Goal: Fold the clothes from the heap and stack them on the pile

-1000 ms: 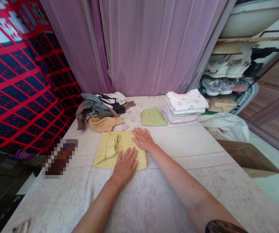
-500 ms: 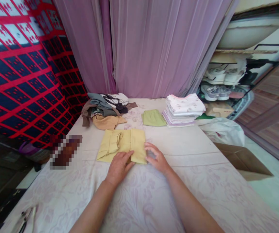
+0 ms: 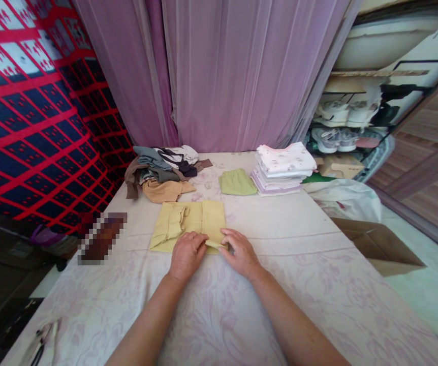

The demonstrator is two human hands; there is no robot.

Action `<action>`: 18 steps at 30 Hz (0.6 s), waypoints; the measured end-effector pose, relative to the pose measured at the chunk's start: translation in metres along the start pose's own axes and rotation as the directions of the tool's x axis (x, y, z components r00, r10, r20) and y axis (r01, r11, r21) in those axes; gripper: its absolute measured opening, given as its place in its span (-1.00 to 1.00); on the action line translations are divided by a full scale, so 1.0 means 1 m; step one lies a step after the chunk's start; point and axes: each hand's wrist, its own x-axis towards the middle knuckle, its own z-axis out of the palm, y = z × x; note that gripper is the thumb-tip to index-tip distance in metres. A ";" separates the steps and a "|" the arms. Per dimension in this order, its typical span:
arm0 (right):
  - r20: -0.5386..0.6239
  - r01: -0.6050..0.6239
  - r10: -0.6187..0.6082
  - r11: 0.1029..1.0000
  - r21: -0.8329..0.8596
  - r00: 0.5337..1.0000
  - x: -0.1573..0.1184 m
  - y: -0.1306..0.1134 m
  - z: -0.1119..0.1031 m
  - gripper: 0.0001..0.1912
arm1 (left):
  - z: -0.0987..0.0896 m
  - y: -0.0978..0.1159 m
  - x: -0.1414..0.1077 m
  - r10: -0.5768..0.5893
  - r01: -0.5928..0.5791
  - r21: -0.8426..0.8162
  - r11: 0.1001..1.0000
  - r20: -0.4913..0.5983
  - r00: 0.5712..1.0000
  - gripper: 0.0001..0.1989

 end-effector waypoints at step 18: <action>-0.018 0.047 -0.053 0.970 -0.240 0.998 0.000 -0.015 0.006 -0.82 | -0.005 0.023 0.012 -0.405 0.466 -0.236 0.853 0.265 0.875 -0.50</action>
